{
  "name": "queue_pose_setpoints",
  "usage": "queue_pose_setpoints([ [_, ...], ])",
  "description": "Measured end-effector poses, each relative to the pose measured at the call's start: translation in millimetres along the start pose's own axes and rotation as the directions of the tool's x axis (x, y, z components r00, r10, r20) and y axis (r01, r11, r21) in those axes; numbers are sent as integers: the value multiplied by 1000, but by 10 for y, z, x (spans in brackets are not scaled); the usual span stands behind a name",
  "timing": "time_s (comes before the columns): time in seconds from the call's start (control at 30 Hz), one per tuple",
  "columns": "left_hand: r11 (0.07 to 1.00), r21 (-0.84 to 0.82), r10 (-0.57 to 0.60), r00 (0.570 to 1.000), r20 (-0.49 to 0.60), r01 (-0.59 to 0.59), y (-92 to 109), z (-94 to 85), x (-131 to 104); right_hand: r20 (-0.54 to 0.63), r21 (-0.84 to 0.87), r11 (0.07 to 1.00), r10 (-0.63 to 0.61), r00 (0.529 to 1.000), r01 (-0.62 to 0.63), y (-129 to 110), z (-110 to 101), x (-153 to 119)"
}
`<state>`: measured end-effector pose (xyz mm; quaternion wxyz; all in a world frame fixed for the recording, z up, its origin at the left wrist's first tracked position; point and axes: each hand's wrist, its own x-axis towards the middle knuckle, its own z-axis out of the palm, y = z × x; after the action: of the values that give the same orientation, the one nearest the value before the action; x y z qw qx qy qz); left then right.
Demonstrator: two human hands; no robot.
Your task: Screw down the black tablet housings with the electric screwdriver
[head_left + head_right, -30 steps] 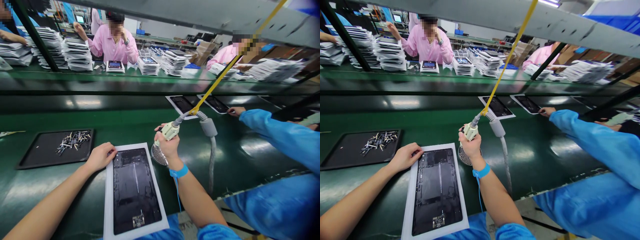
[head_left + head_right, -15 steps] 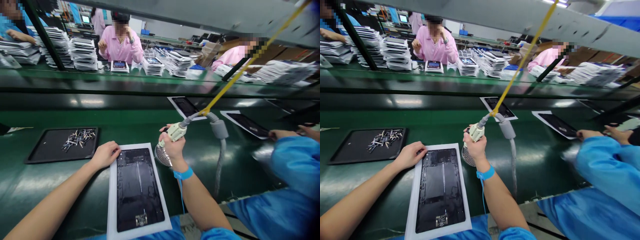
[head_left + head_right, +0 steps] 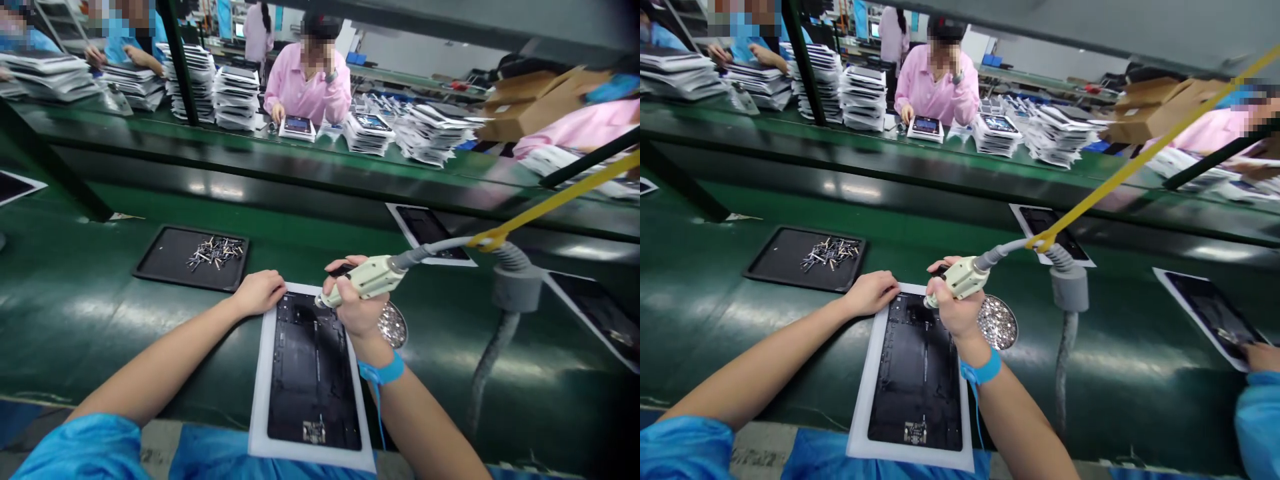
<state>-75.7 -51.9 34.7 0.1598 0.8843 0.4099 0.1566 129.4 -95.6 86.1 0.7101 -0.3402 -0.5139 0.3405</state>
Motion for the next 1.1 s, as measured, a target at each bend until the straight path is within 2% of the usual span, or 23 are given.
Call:
queue_pose_setpoints([
  [0.1,1000,4,-3,1000,-4,3,9,9,3,5,0,999,33,999,-33,31,-9,-33],
  [0.27,1000,16,-22,1000,-19,22,19,41,13,-4,-12,1000,20,1000,-20,37,-10,-43],
  [0.5,999,-7,-37,999,8,37,53,-1,20,100,57,995,70,992,-76,176,316,-124],
  [0.67,996,-48,-69,998,8,69,36,14,36,143,86,994,55,988,-67,276,474,-148],
  [1.1,987,-109,-118,993,-10,116,21,33,53,122,72,996,41,992,-50,396,535,-79],
])
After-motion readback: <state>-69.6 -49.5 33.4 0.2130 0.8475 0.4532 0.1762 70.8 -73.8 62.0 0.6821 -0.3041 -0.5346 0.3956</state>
